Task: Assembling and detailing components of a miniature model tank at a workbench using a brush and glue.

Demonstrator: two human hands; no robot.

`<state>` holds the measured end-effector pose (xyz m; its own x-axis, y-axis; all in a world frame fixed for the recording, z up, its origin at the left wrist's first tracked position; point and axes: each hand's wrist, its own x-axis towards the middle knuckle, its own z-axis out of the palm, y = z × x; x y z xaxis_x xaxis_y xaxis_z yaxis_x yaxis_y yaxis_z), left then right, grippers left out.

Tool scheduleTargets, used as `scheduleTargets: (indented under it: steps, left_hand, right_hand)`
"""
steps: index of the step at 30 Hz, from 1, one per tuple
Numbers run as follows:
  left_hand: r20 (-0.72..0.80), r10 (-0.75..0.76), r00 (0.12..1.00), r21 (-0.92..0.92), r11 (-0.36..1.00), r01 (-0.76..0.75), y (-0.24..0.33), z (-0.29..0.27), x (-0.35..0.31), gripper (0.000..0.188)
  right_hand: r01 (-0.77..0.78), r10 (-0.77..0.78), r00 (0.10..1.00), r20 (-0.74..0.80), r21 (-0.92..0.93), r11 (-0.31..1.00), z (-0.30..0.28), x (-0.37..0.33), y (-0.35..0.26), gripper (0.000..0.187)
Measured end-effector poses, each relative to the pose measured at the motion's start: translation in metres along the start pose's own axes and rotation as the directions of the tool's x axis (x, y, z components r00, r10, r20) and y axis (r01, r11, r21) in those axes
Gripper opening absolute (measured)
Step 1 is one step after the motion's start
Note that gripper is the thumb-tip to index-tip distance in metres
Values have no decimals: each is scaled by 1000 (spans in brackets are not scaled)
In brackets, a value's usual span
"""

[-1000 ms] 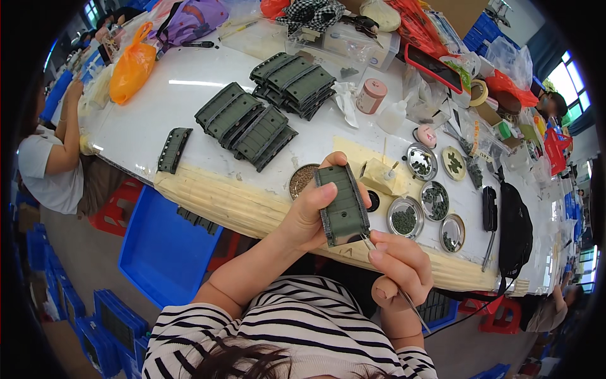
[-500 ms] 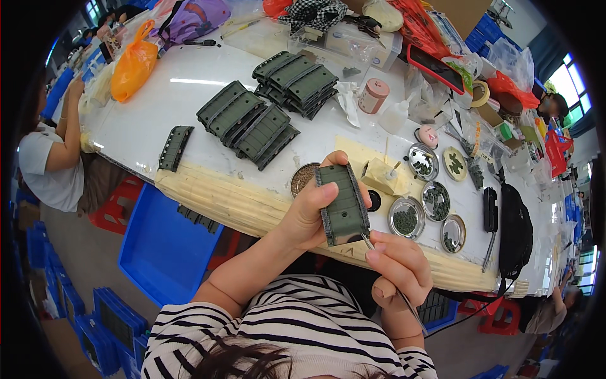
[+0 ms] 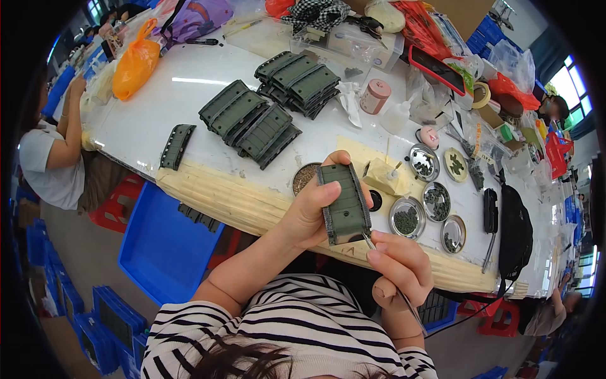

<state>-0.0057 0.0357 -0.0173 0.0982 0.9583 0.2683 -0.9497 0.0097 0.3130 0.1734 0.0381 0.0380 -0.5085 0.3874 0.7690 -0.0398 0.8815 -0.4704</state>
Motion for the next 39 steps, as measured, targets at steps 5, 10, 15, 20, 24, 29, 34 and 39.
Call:
scheduleTargets:
  steps: [5, 10, 15, 20, 24, 29, 34, 39]
  left_hand:
    - [-3, -5, 1000, 8, 1000, 5, 1, -1, -1, 50]
    - [-109, -5, 994, 94, 995, 16, -1, 10, -2, 53]
    - [-146, 11, 989, -196, 980, -40, -6, 17, -8, 53]
    - [-238, -47, 970, -338, 940, -37, 5, 25, -16, 55]
    - [-233, -78, 969, -327, 945, -2, 2, 24, -20, 52]
    - [-262, -218, 940, -393, 914, 102, -11, 35, -27, 49]
    - [-163, -407, 899, -493, 823, 283, -27, 32, -41, 58]
    - [-210, -505, 837, -243, 856, 456, -34, 29, -48, 67]
  right_hand:
    - [1, -1, 1000, 8, 6, 1000, 0, 0, 0, 36]
    - [-50, 59, 994, -97, 89, 995, 0, -1, -1, 31]
    - [-173, 225, 923, -312, 185, 967, -8, -4, 11, 25]
    - [-372, 334, 915, -225, -156, 915, -20, 15, 33, 10]
    - [-350, 324, 929, -177, -144, 926, -16, 16, 31, 7]
    - [-239, 224, 965, -135, -104, 965, -2, 21, 19, 26]
    - [-377, 394, 913, -99, 156, 913, -7, 8, 26, 31]
    - [-649, 704, 708, 55, 443, 618, -18, 16, 18, 29]
